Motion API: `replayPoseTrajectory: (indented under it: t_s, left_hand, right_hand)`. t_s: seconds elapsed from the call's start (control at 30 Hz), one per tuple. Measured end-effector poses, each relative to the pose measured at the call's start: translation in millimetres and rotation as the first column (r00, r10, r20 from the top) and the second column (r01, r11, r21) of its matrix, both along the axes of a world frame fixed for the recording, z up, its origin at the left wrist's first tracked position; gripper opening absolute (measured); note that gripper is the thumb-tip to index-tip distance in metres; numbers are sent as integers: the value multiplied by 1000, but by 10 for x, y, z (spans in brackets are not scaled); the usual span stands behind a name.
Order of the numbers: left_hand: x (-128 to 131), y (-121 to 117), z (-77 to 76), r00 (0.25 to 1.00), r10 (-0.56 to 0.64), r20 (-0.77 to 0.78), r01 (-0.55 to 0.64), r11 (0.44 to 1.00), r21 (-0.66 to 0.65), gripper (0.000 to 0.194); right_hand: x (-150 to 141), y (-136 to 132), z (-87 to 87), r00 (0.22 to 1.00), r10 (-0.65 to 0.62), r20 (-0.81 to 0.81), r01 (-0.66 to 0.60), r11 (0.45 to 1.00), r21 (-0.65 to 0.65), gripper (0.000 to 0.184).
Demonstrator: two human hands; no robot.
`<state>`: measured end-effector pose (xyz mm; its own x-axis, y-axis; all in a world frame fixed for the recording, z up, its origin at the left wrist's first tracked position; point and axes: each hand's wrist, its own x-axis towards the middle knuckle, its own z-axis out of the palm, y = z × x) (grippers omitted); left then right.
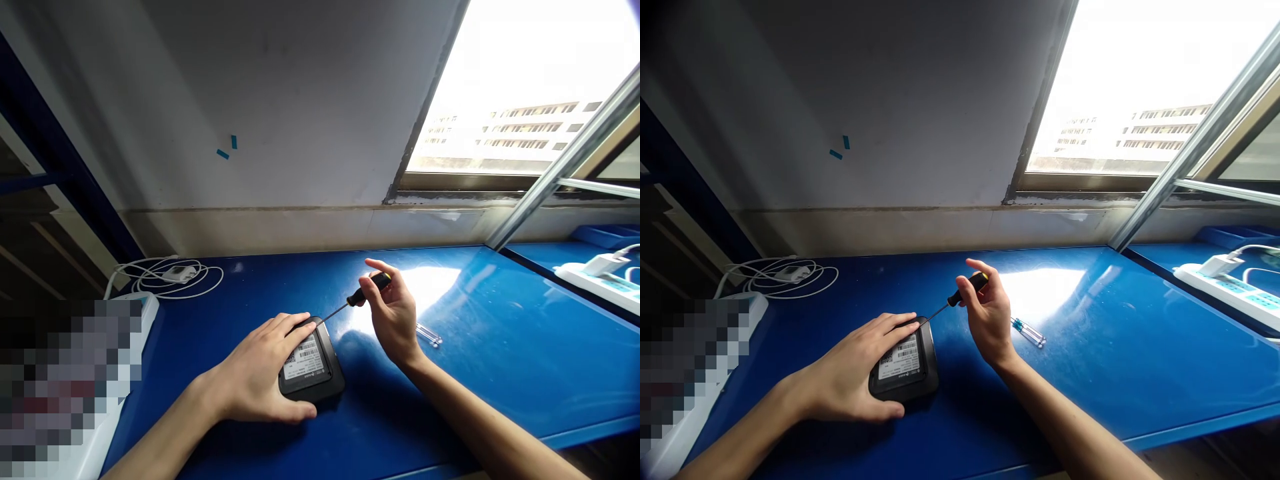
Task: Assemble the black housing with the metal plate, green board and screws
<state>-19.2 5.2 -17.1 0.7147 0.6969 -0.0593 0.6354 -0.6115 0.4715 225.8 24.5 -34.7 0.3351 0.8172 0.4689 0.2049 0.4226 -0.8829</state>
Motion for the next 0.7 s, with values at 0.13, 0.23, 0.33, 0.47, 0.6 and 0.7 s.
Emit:
replayPoseTrajectory:
  t_s: [0.13,0.23,0.33,0.47,0.6,0.7]
  left_hand:
    - [2,-14,20,1000,5,-14,-5,1000,7,109]
    - [3,-17,15,1000,8,-6,-8,1000,10,110]
    - [-1,-11,7,1000,6,7,-6,1000,13,111]
    - [-7,-7,7,1000,5,7,-5,1000,7,111]
    - [-13,-16,4,1000,9,14,-9,1000,5,108]
    - [-21,-23,-10,1000,9,22,-9,1000,0,107]
  right_hand:
    - [-17,-5,-22,995,65,-74,-63,998,29,42]
    - [-19,7,-31,987,106,-125,-101,994,47,45]
    - [-18,23,-29,991,77,-105,-70,995,69,48]
    - [-12,32,-32,1000,-15,-27,17,997,78,40]
    - [3,35,-59,1000,-13,-28,14,999,31,37]
    - [4,53,-78,991,86,-107,-86,996,7,44]
